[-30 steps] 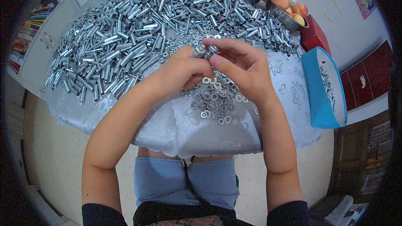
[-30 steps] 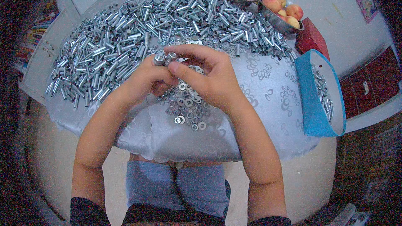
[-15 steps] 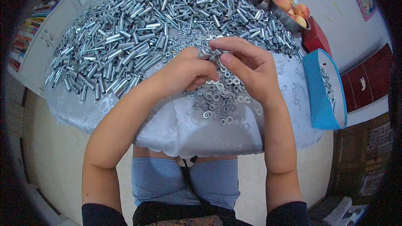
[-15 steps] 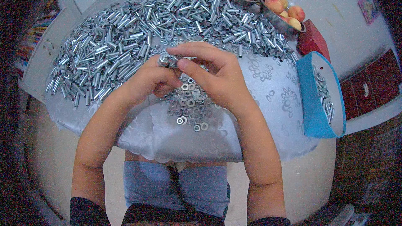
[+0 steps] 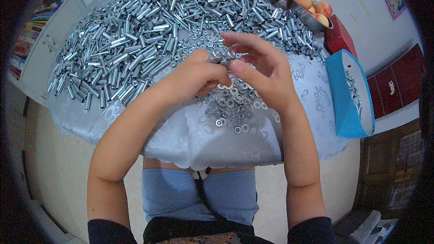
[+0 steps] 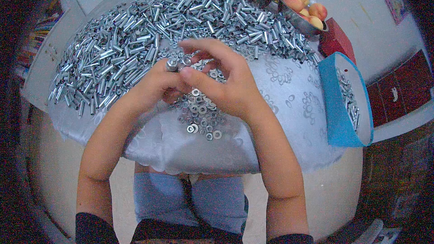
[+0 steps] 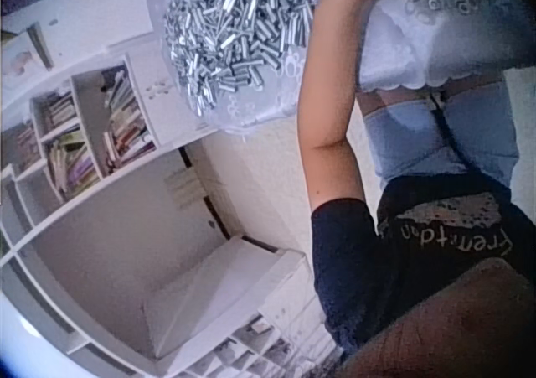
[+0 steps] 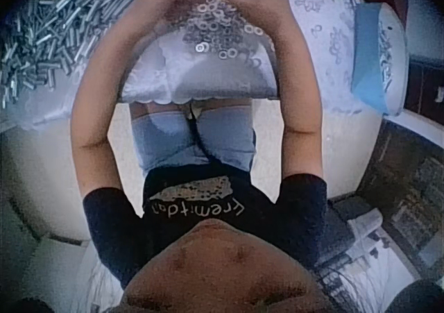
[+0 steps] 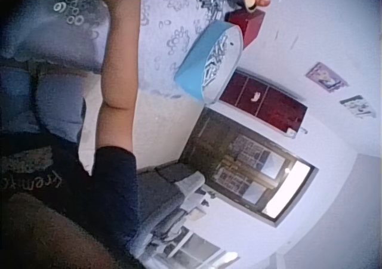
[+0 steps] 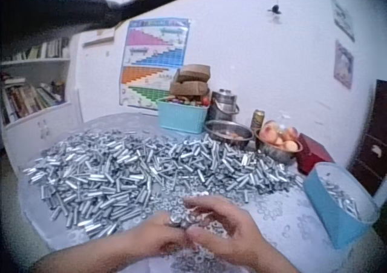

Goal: The person sits on the floor and assembles metal hardware by picking up cylindrical pins and washers from a large pile on a table. They insert the washers onto the pins one by one, creating small assembled units.

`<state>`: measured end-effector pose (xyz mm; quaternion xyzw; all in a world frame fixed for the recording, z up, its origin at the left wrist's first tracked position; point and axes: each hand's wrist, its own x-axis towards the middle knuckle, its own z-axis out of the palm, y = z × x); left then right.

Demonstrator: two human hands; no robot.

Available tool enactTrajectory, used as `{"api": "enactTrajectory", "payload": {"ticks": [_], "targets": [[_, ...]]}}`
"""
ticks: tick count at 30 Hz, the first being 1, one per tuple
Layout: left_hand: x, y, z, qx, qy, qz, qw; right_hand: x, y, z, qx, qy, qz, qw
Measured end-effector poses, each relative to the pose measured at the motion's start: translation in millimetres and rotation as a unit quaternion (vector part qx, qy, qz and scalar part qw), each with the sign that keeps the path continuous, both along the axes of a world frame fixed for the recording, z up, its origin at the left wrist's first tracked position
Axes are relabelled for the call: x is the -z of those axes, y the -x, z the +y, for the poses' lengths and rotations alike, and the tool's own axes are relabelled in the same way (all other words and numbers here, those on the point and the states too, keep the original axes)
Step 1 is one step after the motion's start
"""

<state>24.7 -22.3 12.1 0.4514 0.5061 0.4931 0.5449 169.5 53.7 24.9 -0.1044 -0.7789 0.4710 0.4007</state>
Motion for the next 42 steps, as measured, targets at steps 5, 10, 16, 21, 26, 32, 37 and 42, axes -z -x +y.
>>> {"api": "enactTrajectory", "payload": {"ticks": [5, 10, 16, 21, 26, 32, 37, 42], "targets": [[4.6, 4.3, 2.8, 0.036, -0.003, 0.056, 0.998, 1.7, -4.9, 8.4, 0.011, -0.022, -0.063, 0.998], [5.0, 1.7, 1.6, 0.021, -0.001, 0.009, 1.0, 0.0, -0.9, 4.5, -0.003, -0.064, -0.018, 0.998], [3.9, -1.2, 1.0, 0.022, -0.013, 0.014, 1.0, 2.5, -3.5, 7.4, 0.011, -0.052, -0.055, 0.997], [1.8, 0.9, 0.8, 0.024, -0.001, 0.041, 0.999, 2.5, -6.3, 8.9, -0.005, -0.015, -0.071, 0.997], [2.2, -4.0, -0.6, 0.006, -0.022, 0.008, 1.0, 1.4, -2.7, 4.4, 0.002, -0.031, -0.049, 0.998], [7.1, -0.1, 2.6, 0.021, -0.027, 0.076, 0.997, 4.4, -7.1, 9.0, 0.016, 0.005, -0.104, 0.994], [5.0, 0.8, 1.7, 0.007, -0.022, 0.038, 0.999, 0.4, -1.3, 2.4, -0.029, -0.002, -0.037, 0.999], [6.0, 0.5, 2.6, 0.013, -0.009, 0.037, 0.999, 3.6, -1.6, 2.7, -0.008, 0.029, -0.046, 0.998]]}}
